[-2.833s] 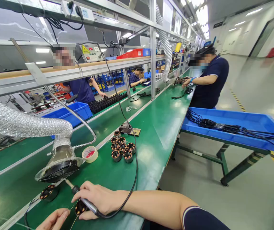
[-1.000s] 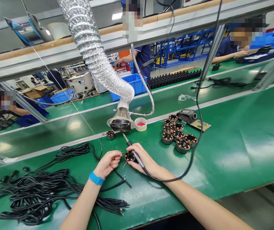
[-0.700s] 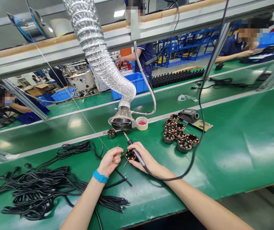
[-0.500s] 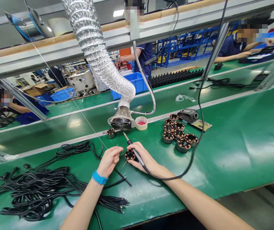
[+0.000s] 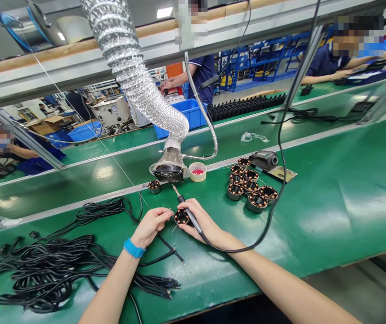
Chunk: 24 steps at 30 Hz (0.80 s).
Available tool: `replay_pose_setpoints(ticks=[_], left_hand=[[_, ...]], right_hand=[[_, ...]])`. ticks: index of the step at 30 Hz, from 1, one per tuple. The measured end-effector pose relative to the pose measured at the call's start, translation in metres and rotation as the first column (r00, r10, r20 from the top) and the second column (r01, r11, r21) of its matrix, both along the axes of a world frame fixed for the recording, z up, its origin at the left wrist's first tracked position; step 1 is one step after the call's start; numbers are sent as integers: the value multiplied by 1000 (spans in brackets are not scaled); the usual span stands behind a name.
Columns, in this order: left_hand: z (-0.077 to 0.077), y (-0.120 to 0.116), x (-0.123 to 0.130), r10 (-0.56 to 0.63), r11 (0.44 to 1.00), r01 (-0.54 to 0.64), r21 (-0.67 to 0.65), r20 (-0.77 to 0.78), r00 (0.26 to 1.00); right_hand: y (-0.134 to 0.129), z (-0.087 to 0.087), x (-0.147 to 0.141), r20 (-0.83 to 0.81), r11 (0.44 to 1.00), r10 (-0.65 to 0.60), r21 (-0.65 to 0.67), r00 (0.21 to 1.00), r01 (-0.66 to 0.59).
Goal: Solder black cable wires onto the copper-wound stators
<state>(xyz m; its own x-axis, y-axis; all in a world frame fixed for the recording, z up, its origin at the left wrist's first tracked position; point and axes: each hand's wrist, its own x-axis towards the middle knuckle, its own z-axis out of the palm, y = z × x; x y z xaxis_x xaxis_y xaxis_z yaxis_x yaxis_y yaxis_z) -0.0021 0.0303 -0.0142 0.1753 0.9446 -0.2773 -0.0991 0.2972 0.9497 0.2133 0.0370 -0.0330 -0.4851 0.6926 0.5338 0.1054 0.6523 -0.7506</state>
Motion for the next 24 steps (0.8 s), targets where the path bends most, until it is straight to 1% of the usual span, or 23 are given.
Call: replay_pose_setpoints(ticks=[3, 6, 8, 11, 15, 19, 21, 22, 24], left_hand=[[3, -1, 6, 42, 999, -42, 11, 1, 999], [12, -3, 10, 79, 995, -73, 61, -96, 992], [17, -3, 11, 77, 995, -65, 70, -169, 983], [23, -4, 7, 42, 999, -34, 36, -222, 974], [27, -6, -6, -69, 997, 79, 22, -309, 949], [29, -11, -15, -256, 963, 268, -26, -403, 879], [29, -12, -15, -347, 934, 353, -63, -408, 844], [29, -13, -15, -372, 923, 378, -68, -402, 837], [28, -13, -15, -379, 918, 393, -41, -378, 845]], right_hand=[[1, 0, 0, 0, 1000, 0, 5, 1000, 0], [2, 0, 0, 2, 1000, 0, 11, 1000, 0], [2, 0, -1, 0, 1000, -1, 18, 1000, 1], [1, -1, -2, -4, 1000, -6, 17, 1000, 6], [0, -1, -5, -7, 1000, -28, 3, 1000, 28], [0, -2, -6, -2, 997, -70, 14, 998, 70], [-1, -1, -6, 8, 996, -83, 8, 996, 83], [-1, -1, -6, 14, 997, -83, 3, 996, 83], [-1, -1, -6, 22, 997, -75, -6, 997, 75]])
